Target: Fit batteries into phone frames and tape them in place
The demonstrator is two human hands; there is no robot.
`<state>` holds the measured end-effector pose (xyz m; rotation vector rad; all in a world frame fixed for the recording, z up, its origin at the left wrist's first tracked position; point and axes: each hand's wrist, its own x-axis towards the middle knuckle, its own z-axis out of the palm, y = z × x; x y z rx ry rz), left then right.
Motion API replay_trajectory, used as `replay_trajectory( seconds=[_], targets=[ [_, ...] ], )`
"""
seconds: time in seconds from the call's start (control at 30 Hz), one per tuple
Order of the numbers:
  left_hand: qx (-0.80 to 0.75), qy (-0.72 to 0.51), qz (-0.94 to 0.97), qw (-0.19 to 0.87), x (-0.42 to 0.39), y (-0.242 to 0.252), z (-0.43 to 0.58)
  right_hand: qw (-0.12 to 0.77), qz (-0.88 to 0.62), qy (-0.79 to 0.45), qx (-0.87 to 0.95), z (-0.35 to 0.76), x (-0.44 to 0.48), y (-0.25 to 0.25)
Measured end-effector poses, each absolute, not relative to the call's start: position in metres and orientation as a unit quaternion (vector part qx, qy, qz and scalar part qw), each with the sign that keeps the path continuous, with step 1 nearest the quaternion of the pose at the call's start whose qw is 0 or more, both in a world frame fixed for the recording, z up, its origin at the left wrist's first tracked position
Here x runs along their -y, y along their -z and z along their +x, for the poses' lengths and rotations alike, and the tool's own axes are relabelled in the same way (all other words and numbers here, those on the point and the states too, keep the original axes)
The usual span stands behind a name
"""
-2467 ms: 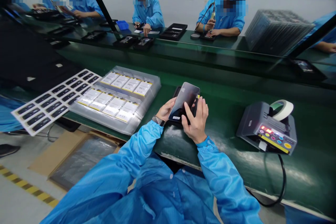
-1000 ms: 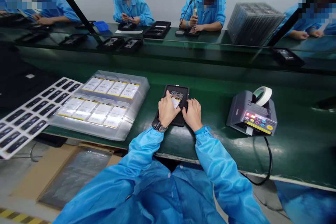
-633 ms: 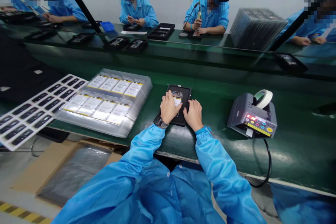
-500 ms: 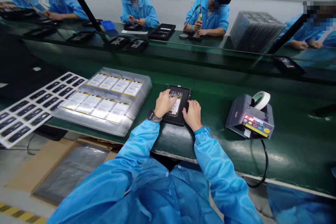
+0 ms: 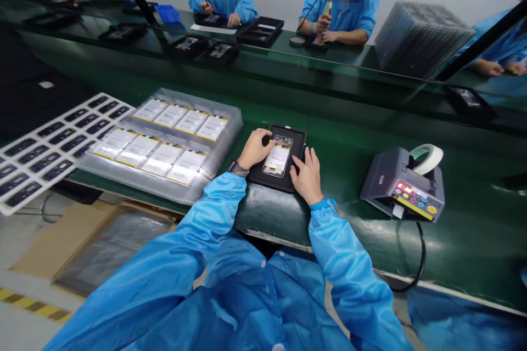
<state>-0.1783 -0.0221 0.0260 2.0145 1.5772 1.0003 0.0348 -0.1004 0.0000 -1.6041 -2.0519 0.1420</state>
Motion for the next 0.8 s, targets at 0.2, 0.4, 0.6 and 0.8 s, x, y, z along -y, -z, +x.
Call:
replay_trajectory(
  seconds=[0.2, 0.4, 0.6, 0.8],
  targets=[
    [-0.533, -0.318, 0.755, 0.211, 0.022, -0.025, -0.185, 0.258, -0.597, -0.067, 0.757, 0.033, 0.100, 0.004],
    [-0.496, -0.259, 0.787, 0.261, 0.021, -0.021, -0.193, 0.262, -0.602, -0.088, 0.749, 0.036, 0.098, 0.008],
    [-0.505, -0.254, 0.774, 0.285, 0.019, -0.022, -0.201, 0.247, -0.570, -0.110, 0.776, 0.037, 0.099, 0.004],
    [-0.507, -0.243, 0.770, 0.301, 0.020, -0.022, -0.204, 0.231, -0.565, -0.117, 0.783, 0.039, 0.097, 0.004]
  ],
)
